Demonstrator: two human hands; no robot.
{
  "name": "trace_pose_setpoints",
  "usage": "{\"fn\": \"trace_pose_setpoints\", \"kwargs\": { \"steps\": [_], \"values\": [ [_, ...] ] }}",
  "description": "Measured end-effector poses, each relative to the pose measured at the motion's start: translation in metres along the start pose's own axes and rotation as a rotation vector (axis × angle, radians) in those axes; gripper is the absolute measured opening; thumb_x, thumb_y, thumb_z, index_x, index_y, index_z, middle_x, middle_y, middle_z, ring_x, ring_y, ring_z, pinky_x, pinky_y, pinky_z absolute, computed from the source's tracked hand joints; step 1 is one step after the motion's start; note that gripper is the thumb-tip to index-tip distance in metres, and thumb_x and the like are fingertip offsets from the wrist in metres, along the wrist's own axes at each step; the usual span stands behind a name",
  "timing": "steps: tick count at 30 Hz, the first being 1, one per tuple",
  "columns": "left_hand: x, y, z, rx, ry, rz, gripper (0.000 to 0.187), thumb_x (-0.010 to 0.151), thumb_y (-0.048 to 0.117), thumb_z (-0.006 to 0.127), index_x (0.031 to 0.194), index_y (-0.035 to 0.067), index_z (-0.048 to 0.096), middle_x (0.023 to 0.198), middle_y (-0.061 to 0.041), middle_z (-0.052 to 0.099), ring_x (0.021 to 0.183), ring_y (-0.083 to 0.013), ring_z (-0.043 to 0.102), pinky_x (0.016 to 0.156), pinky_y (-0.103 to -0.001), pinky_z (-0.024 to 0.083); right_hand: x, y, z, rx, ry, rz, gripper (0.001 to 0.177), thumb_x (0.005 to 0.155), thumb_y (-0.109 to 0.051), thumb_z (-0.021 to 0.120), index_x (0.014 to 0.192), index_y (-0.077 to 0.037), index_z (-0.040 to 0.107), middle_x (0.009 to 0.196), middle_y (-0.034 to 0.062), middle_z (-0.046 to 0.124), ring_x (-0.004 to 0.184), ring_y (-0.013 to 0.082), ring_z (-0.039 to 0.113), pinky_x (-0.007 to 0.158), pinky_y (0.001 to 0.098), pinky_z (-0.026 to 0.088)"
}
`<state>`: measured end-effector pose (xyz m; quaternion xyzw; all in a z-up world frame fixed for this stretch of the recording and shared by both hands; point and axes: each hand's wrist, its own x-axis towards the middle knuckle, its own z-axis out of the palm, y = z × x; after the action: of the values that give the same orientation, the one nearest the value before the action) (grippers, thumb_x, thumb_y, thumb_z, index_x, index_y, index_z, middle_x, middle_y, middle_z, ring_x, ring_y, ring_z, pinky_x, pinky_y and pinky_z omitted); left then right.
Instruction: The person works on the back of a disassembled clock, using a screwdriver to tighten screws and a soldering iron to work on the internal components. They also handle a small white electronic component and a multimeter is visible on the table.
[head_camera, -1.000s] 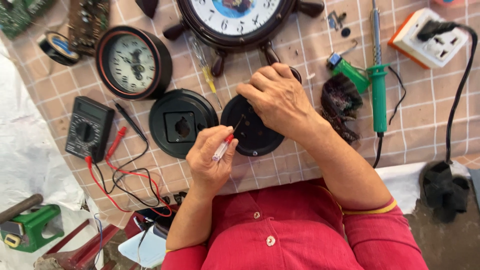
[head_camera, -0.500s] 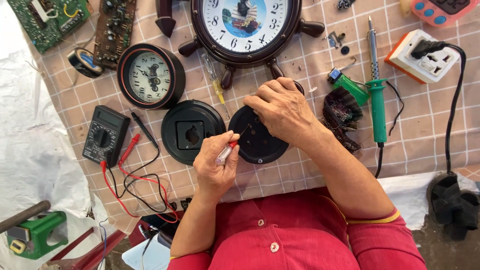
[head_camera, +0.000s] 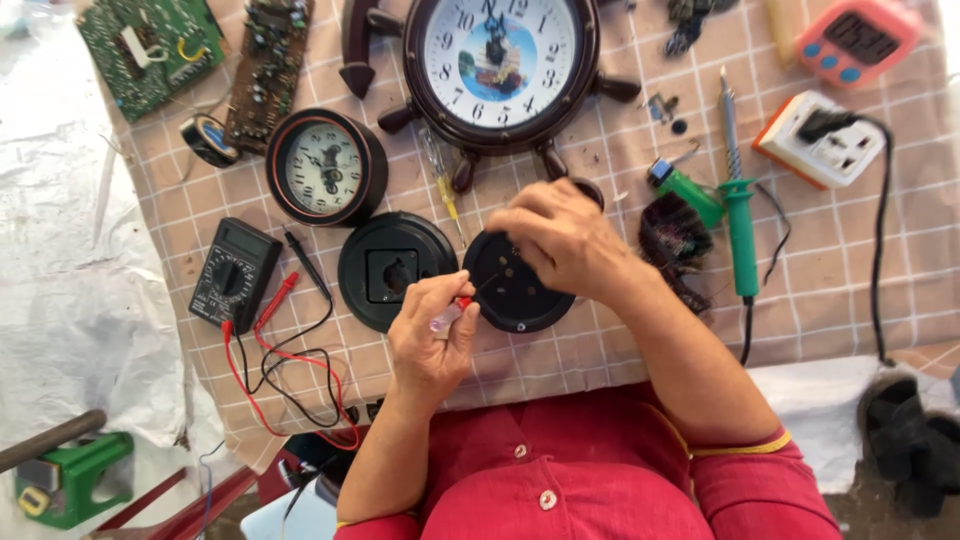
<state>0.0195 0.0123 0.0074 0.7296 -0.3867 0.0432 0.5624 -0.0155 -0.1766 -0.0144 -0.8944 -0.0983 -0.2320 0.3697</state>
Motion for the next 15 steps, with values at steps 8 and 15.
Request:
{"fn": "trace_pose_setpoints", "kwargs": {
  "steps": [8,15],
  "values": [
    [0.009,0.008,0.015,0.145,-0.029,0.072,0.020,0.073,0.015,0.067,0.090,0.006,0.064,0.077,-0.007,0.059,0.071,-0.0248,0.057,0.065,-0.032,0.047,0.005,-0.027,-0.017,0.566,-0.122,-0.028,0.040,0.081,-0.040,0.046,0.101,-0.007,0.059,0.091,0.0112,0.053,0.081,0.0258,0.056,0.074,0.0356,0.046],
    [0.016,0.017,0.022,0.149,-0.031,0.056,0.016,0.075,0.016,0.064,0.085,0.003,0.063,0.073,-0.012,0.058,0.070,-0.0292,0.058,0.066,-0.032,0.044,0.005,-0.030,-0.017,0.491,-0.124,-0.022,0.020,0.078,-0.016,0.056,0.094,-0.006,0.064,0.095,0.0120,0.055,0.072,0.0216,0.058,0.064,0.0318,0.048]
  ]
}}
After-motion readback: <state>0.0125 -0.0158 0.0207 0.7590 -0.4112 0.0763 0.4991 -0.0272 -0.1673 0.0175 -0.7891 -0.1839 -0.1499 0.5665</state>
